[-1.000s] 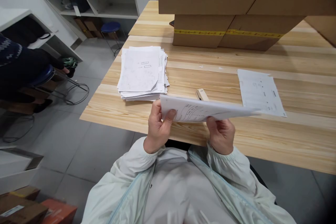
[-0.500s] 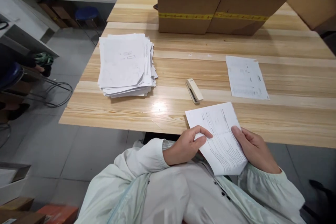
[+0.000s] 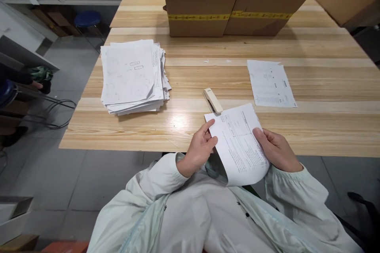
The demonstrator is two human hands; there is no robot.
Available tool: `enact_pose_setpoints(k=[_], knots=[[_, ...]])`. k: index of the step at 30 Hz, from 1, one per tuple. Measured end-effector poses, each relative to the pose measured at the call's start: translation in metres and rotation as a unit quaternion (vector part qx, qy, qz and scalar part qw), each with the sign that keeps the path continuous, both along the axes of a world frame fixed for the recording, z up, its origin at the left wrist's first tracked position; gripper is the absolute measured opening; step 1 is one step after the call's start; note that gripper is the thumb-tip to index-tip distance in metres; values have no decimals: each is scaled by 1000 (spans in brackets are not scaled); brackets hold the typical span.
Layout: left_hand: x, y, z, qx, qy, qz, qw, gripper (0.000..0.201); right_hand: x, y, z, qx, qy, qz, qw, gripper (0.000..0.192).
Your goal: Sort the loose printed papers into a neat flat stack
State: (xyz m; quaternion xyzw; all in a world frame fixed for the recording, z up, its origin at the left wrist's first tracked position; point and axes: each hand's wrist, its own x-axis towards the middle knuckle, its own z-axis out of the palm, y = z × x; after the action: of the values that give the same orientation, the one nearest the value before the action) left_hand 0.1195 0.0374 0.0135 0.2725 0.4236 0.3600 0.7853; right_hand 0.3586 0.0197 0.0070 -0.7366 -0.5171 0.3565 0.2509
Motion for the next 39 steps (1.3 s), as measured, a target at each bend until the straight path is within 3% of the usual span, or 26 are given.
enact_pose_setpoints(k=[7,11,15,18,21,24,27,31,35,39], knots=[[4,0,2,-42,-6,-13,999,66,0,17,1,29,-49,24,998,65],[10,-3,-4,-43,1,-32,999,68,8,18,1,27,-106,61,992,66],[14,-4,-3,-51,7,-27,998,73,43,21,14,-13,-200,137,970,62],[14,-3,1,-56,12,-25,998,74,78,30,42,-33,-313,139,939,44],[14,-5,2,-42,19,-27,999,76,81,49,78,68,-390,152,906,30],[14,-6,1,-13,49,-30,998,75,33,80,98,234,-353,256,869,37],[15,-7,-1,15,93,-30,995,71,-37,116,83,335,-242,315,854,44],[16,-7,-5,14,78,-22,997,73,-101,157,36,348,-196,336,853,47],[16,-6,-7,11,78,-33,996,75,-116,174,4,325,-171,322,872,45],[16,-3,-7,-1,69,-43,997,74,-115,170,-10,299,-171,319,883,44]])
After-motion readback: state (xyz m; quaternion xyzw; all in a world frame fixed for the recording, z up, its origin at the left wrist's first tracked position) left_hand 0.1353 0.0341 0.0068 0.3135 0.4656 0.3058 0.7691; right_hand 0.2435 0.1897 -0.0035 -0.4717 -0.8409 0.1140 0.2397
